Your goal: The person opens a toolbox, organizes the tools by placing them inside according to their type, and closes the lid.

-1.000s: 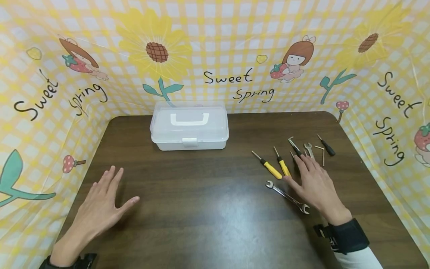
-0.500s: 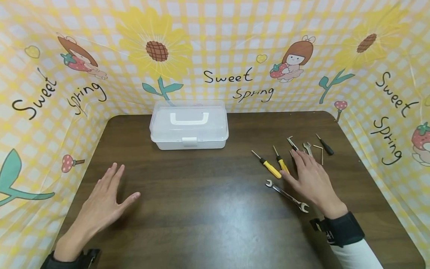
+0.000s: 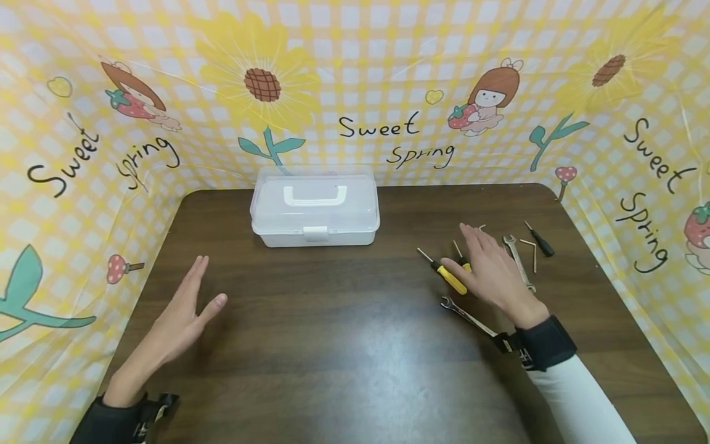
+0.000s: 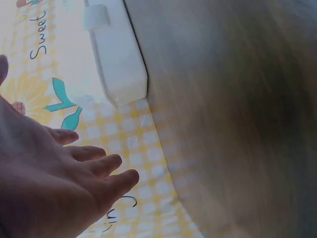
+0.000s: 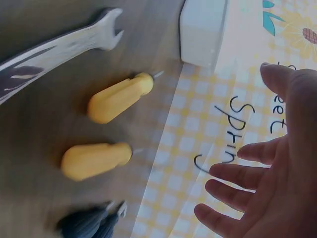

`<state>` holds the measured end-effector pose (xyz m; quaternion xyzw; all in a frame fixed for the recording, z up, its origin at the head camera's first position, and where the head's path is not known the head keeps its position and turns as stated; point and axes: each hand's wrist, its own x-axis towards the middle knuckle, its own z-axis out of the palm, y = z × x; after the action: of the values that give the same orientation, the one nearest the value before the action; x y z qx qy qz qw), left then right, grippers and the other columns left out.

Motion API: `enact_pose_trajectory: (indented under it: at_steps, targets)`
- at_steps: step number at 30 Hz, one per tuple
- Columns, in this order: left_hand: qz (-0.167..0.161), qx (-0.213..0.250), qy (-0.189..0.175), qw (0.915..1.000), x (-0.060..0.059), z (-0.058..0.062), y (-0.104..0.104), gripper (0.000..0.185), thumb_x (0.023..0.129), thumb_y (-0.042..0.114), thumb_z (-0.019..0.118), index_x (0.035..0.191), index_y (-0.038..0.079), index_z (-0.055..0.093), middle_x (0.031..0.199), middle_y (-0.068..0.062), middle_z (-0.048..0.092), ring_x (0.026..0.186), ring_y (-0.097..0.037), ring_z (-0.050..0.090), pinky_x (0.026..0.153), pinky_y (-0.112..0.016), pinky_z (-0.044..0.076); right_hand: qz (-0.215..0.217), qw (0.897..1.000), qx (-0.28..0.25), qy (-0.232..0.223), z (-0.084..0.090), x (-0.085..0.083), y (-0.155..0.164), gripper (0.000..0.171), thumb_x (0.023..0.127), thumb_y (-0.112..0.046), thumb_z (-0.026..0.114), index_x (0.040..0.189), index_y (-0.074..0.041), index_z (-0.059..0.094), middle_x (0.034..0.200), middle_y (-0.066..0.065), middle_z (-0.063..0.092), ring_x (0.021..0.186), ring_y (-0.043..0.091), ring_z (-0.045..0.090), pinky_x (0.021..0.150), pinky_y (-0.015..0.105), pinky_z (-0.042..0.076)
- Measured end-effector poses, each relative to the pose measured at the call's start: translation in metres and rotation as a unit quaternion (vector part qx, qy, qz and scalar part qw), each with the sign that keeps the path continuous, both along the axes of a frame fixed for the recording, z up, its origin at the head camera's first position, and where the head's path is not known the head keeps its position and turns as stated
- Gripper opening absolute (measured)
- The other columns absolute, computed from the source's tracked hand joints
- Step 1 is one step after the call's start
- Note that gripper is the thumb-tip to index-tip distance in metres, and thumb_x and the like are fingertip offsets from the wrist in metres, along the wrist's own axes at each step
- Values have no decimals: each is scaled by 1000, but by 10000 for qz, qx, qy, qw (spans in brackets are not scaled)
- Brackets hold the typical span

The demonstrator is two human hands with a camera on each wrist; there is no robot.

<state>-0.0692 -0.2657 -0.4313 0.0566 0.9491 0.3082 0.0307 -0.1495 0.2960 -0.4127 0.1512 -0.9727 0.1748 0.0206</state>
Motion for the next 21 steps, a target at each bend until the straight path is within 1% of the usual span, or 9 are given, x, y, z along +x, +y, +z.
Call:
enact_pose_trajectory:
  at_steps: [2, 4, 6, 9, 12, 15, 17, 20, 21]
  targets:
    - [-41, 451, 60, 9990, -5, 0, 0, 89, 111, 47, 50, 171, 13, -5, 177, -19, -7, 159, -52, 6, 114, -80, 19, 15, 9996, -138, -230, 3, -6, -5, 91, 104, -57, 61, 169, -5, 22, 165, 31, 34, 151, 52, 31, 115, 72, 28]
    - [-113, 931, 130, 9955, -10, -1, 0, 85, 112, 42, 49, 171, 11, -5, 177, -19, -7, 159, -50, 2, 118, -77, 13, 53, 9987, -284, -415, 5, -12, -10, 92, 105, -58, 58, 170, -8, 17, 169, 29, 29, 153, 53, 27, 117, 72, 25]
    - [-166, 1364, 162, 9904, -16, 0, 1, 81, 113, 39, 45, 171, 11, -5, 176, -20, -8, 160, -49, -1, 120, -75, 8, 116, 9977, -422, -513, 6, -19, -15, 91, 106, -58, 56, 171, -8, 15, 170, 27, 26, 154, 52, 25, 118, 70, 24]
    - [-184, 2029, 19, 9790, -24, 1, 3, 76, 115, 39, 39, 171, 15, -8, 177, -17, -11, 161, -46, -6, 121, -73, 4, 211, 9958, -641, -614, 5, -29, -23, 89, 108, -55, 53, 170, -6, 12, 172, 27, 23, 155, 50, 25, 119, 69, 24]
    - [-189, 2620, -168, 9647, -31, 2, 5, 72, 115, 42, 31, 171, 20, -10, 177, -13, -13, 161, -41, -9, 122, -72, 2, 248, 9926, -903, -774, 3, -36, -30, 86, 110, -54, 50, 171, -7, 10, 173, 24, 19, 157, 47, 23, 121, 67, 22]
    - [-227, 3192, -293, 9470, -37, 3, 6, 70, 115, 46, 24, 170, 22, -11, 177, -8, -15, 162, -35, -11, 125, -66, -2, 257, 9880, -1209, -928, 2, -43, -36, 85, 111, -54, 47, 171, -9, 8, 175, 20, 15, 159, 44, 19, 123, 65, 19]
    - [-206, 3564, -325, 9335, -41, 3, 8, 71, 114, 50, 22, 170, 22, -11, 177, -5, -14, 163, -31, -11, 127, -60, -3, 263, 9846, -1411, -1003, 1, -47, -41, 84, 111, -54, 46, 171, -11, 6, 176, 18, 14, 160, 42, 19, 124, 64, 19]
    - [-139, 4143, -305, 9095, -47, 4, 9, 75, 113, 56, 23, 171, 21, -9, 178, -3, -13, 163, -27, -10, 128, -53, -5, 303, 9787, -1711, -1094, -1, -53, -49, 81, 112, -52, 43, 172, -12, 5, 175, 19, 17, 158, 43, 22, 124, 63, 21]
    - [-103, 4286, -309, 9029, -49, 4, 10, 77, 112, 58, 23, 171, 21, -8, 178, -2, -12, 163, -26, -9, 129, -51, -5, 313, 9755, -1851, -1148, -2, -55, -52, 80, 113, -51, 42, 172, -12, 5, 175, 19, 19, 158, 43, 24, 124, 63, 22]
